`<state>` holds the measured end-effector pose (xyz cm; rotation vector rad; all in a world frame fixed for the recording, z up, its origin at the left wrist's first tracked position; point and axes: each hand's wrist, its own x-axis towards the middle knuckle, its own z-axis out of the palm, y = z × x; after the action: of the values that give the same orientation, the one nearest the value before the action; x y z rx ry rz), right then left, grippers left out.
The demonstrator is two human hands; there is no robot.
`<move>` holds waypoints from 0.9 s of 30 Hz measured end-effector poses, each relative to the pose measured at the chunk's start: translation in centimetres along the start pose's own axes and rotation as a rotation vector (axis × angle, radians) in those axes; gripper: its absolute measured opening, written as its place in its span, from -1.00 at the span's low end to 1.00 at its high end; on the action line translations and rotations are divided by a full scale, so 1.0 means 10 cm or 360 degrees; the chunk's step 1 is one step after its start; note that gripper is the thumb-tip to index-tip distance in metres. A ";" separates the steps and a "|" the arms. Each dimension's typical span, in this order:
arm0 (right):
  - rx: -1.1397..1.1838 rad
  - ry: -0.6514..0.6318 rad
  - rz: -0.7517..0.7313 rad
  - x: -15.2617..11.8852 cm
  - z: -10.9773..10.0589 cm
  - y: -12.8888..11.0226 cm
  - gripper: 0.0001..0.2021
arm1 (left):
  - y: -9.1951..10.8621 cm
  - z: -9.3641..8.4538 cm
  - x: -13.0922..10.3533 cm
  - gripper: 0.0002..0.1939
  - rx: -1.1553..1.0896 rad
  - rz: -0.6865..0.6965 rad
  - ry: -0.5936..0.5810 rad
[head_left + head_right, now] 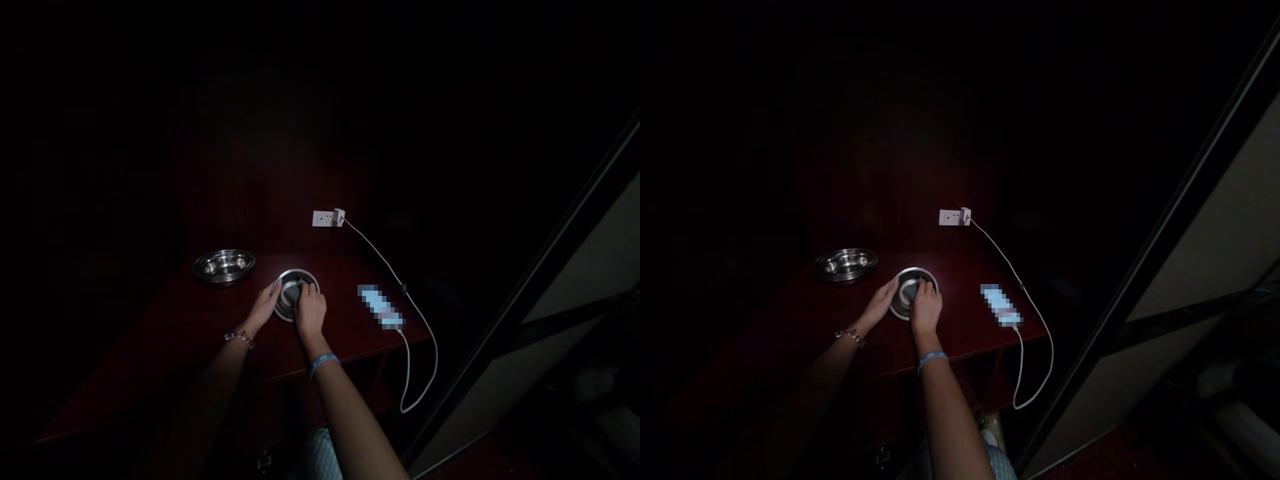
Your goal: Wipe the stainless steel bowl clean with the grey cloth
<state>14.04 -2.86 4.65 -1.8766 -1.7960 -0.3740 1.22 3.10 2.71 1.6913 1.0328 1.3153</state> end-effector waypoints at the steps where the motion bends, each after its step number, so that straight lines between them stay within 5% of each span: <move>1: -0.0001 0.0000 0.0002 0.00 0.00 0.00 -0.68 | 0.00 0.00 0.00 -0.38 -0.0001 -0.0004 -0.0010; 12: 0.0149 -0.0030 -0.0098 0.02 0.01 -0.02 -0.49 | 0.05 -0.03 0.00 -0.44 0.0035 0.0016 0.0010; 27: 0.0343 -0.0120 -0.0479 -0.01 -0.04 0.02 -0.64 | 0.03 -0.04 -0.01 -0.33 0.0023 0.0019 0.0048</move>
<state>14.33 -3.14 4.87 -1.4954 -2.0852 -0.2059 0.85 2.87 3.05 1.6955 1.0538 1.3474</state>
